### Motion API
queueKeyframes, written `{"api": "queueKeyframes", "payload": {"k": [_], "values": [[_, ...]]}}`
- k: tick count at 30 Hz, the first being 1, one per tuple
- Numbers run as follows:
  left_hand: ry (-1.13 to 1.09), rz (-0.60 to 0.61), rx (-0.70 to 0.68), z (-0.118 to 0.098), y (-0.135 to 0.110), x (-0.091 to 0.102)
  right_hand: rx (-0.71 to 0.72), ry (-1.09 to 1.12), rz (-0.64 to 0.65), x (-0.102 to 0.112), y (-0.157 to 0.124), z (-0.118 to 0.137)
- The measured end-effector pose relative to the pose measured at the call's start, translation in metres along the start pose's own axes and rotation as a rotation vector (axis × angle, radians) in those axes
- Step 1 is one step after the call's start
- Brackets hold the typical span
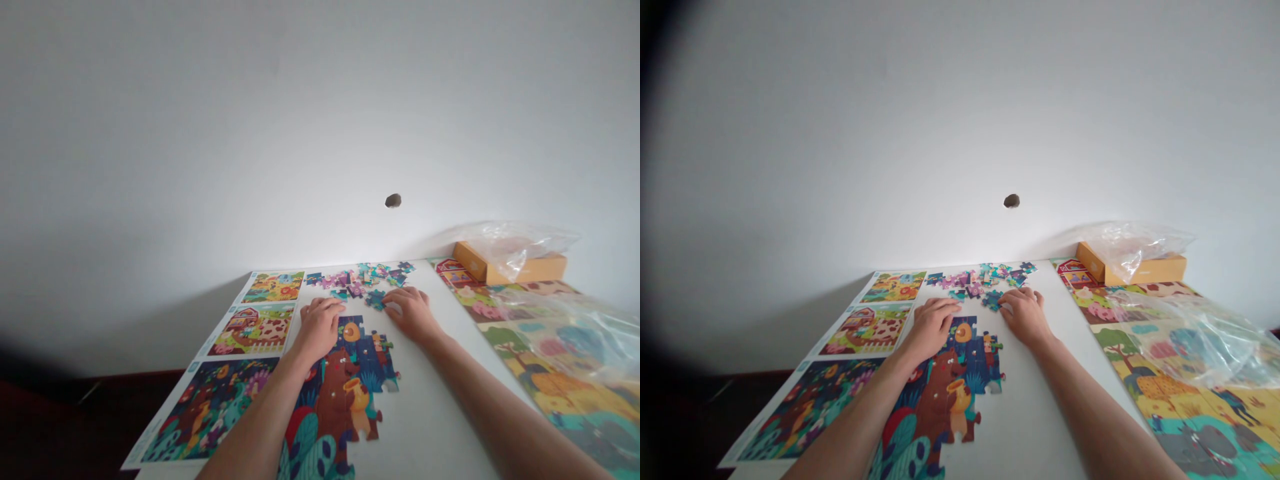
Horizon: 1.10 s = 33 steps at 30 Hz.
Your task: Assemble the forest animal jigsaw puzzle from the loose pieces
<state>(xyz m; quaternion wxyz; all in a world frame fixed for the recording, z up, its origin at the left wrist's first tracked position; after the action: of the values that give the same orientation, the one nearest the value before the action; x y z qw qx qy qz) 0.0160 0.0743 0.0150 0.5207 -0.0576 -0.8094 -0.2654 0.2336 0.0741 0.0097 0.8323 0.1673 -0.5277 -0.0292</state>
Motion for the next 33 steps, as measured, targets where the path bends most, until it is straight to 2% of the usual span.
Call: {"api": "queueKeyframes", "payload": {"k": [5, 10, 16, 23, 33], "values": [[0.014, 0.028, -0.033, -0.007, -0.002, 0.0, 0.094, 0.061, 0.03, -0.007, -0.001, 0.009], [-0.017, 0.15, -0.172, -0.023, -0.004, -0.003, 0.168, 0.107, 0.078, -0.014, -0.005, 0.016], [-0.026, 0.184, -0.181, -0.025, -0.005, -0.004, 0.069, 0.019, 0.096, -0.016, -0.004, 0.011], [-0.003, 0.166, -0.154, -0.023, -0.005, -0.004, -0.043, -0.071, 0.011, -0.005, -0.002, 0.003], [-0.041, 0.176, -0.203, -0.028, -0.005, -0.003, 0.008, -0.092, 0.018, -0.01, -0.003, 0.01]]}}
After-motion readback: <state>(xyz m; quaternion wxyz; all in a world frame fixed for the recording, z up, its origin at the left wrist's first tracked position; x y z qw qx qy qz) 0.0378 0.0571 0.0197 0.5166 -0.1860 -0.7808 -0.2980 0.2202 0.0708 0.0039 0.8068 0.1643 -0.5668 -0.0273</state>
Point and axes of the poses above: each hand's wrist, its own y-axis towards the middle knuckle, its own x-axis out of the back of the hand, z = x × y, the point moved 7 cm from there along y, towards the middle knuckle
